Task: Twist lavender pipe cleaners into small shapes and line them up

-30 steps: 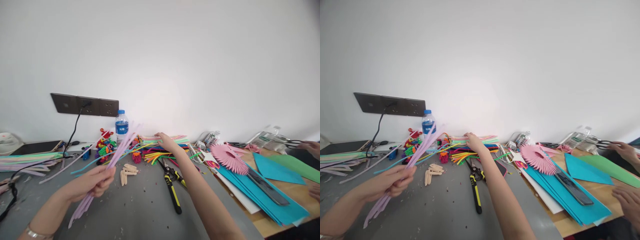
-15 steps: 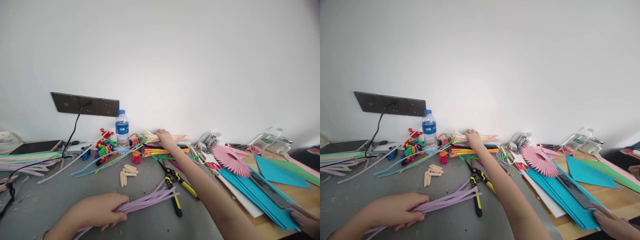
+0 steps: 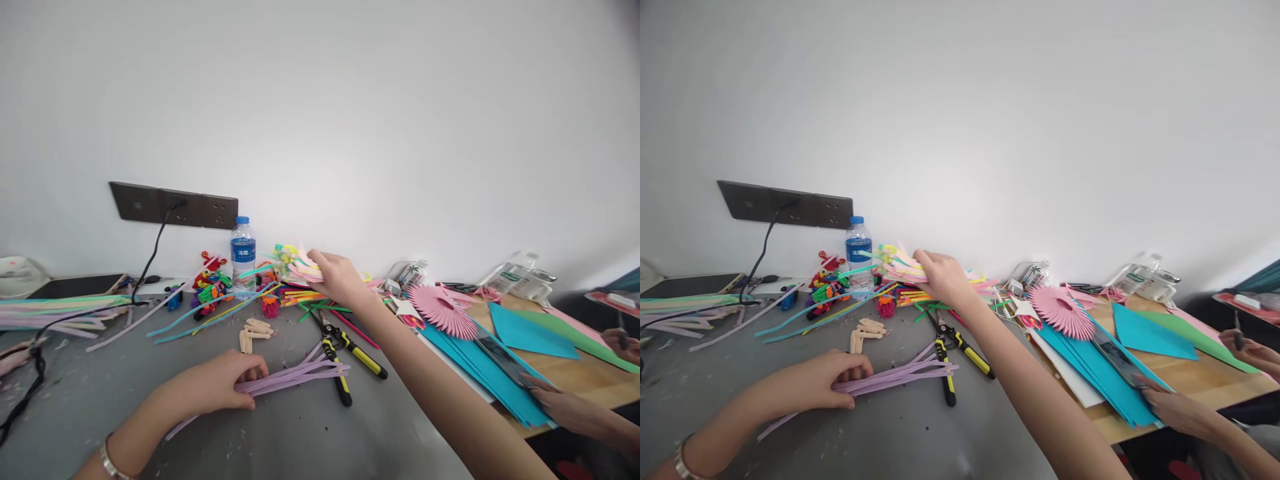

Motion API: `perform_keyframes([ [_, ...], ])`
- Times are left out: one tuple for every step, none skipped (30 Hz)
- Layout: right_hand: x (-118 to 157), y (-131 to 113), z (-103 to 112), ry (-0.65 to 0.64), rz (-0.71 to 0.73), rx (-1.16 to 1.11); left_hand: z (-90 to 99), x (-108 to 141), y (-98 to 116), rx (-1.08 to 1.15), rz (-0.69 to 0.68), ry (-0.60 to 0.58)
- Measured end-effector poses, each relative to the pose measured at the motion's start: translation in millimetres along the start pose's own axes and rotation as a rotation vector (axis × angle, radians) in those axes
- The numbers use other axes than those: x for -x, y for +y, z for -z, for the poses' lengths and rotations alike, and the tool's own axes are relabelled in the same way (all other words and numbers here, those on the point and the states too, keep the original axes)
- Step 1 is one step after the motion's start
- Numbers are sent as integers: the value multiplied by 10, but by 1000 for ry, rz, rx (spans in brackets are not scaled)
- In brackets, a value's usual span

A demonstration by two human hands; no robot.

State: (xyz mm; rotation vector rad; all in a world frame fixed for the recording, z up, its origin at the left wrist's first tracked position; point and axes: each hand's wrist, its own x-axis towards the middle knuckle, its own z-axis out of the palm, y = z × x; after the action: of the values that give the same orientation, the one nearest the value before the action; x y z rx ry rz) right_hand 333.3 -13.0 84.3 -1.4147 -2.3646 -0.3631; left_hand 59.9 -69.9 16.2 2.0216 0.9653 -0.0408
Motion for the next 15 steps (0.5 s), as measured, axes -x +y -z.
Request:
perform_keyframes([
  [16,-83,48,-88,29,-54,6,2,9,4,3,1],
  [30,-159,83,-176,66,-118,12,6,16,6,1,4],
  [44,-225,104,-240,75,-174,18,12,21,6,-6,11],
  [56,-282,108,-266,68,-215,26,24,27,1,-20,22],
  [68,-331,95,-299,70,-244,37,43,37,-7,-39,31],
  [80,-372,66,-337,74,-257,51,68,53,-18,-63,39],
  [92,-406,23,-371,71,-259,66,98,76,-31,-89,47],
  [106,-437,-32,-405,64,-259,82,130,104,-43,-120,49],
  [121,-464,-97,-430,47,-261,96,159,135,-53,-156,55],
  [138,-489,-168,-442,34,-272,108,181,165,-59,-197,69],
  [157,-513,-244,-452,20,-283,117,191,190,-67,-245,101],
  [178,-535,-322,-447,11,-293,124,186,205,-83,-299,154],
  [201,-555,-397,-437,3,-283,130,165,211,-108,-354,226],
  [224,-573,-469,-444,3,-264,134,127,206,-150,-399,328],
  [248,-588,-536,-444,6,-250,139,75,194,-211,-433,442],
])
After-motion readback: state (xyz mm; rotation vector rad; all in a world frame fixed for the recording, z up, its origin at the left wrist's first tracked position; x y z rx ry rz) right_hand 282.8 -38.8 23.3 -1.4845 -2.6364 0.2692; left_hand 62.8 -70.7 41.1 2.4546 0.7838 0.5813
